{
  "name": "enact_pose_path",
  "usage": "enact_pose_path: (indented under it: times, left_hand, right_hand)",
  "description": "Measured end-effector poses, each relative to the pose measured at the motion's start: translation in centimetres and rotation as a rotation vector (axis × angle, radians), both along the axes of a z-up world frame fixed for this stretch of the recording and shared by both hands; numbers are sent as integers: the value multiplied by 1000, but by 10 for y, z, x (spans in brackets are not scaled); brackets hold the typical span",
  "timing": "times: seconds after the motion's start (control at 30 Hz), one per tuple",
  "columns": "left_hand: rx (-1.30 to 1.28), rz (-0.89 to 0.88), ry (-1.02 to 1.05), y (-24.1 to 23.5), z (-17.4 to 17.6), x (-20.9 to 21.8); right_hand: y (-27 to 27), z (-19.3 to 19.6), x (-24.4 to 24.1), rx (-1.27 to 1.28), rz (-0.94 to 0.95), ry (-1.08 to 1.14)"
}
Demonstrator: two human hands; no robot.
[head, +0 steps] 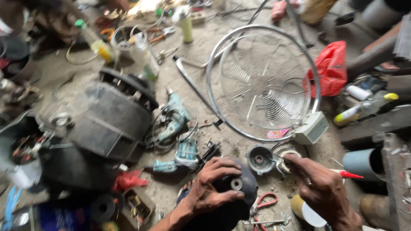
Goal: Using a puller tool to remove a bearing or gear from a fan motor, applying oil, and reassembling the motor components.
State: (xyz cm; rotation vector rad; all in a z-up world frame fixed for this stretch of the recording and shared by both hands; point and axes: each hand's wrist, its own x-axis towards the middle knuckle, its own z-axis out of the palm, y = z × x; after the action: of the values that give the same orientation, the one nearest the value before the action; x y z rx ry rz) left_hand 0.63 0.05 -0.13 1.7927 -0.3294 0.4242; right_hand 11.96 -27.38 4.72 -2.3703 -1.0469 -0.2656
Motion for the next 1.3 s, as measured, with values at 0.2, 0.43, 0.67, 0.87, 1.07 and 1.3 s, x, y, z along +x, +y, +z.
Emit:
enact_pose_path:
  times: [0.2,0.43,0.67,0.87,1.07,1.3]
  left_hand:
    - [-3,-2,20,1,0,-3]
    - [2,-11,39,1,1,-6]
    - [-6,5,26,0,-2,-6]
    - [-7,-9,43,2,2,-7]
    - [13,-4,27,3,-1,-8]
    - [0,8,38,2,0,-9]
  right_hand:
    - [-2,-3,-2,-7,15,13]
    - [-3,-3,-3,1,28,-23]
    - [-1,-2,-3,20,47,14]
    - [1,0,-4,17,58,12]
    - [4,0,-5,-3,60,14]
    - [6,5,-8,13,66,13]
